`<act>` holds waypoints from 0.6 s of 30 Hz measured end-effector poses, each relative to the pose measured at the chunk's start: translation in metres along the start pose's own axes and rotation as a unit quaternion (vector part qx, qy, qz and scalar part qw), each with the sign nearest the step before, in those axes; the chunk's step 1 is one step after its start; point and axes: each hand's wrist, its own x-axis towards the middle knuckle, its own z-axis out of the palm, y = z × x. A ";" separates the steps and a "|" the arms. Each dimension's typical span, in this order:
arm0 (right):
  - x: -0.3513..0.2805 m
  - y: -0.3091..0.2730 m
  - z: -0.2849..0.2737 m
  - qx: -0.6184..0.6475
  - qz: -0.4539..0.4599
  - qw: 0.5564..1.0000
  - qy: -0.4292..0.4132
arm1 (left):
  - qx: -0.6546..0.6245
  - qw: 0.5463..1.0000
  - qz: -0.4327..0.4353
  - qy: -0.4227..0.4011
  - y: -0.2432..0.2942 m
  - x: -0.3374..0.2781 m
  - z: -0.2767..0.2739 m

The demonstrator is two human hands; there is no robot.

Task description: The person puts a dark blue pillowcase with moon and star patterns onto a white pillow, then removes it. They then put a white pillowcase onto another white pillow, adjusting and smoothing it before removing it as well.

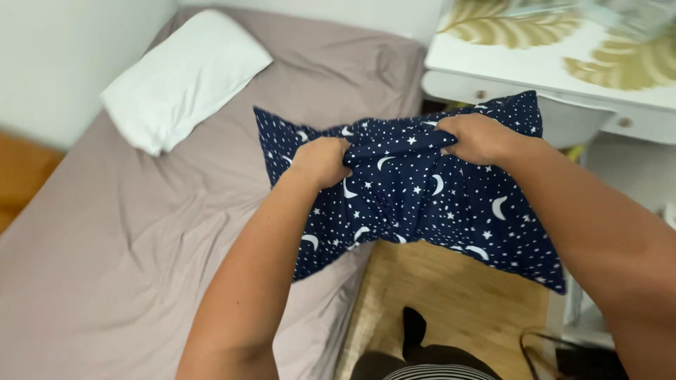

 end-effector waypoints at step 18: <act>-0.331 -0.112 -0.047 -0.011 0.308 0.943 0.125 | 0.016 0.933 0.358 0.031 0.174 -0.109 -0.081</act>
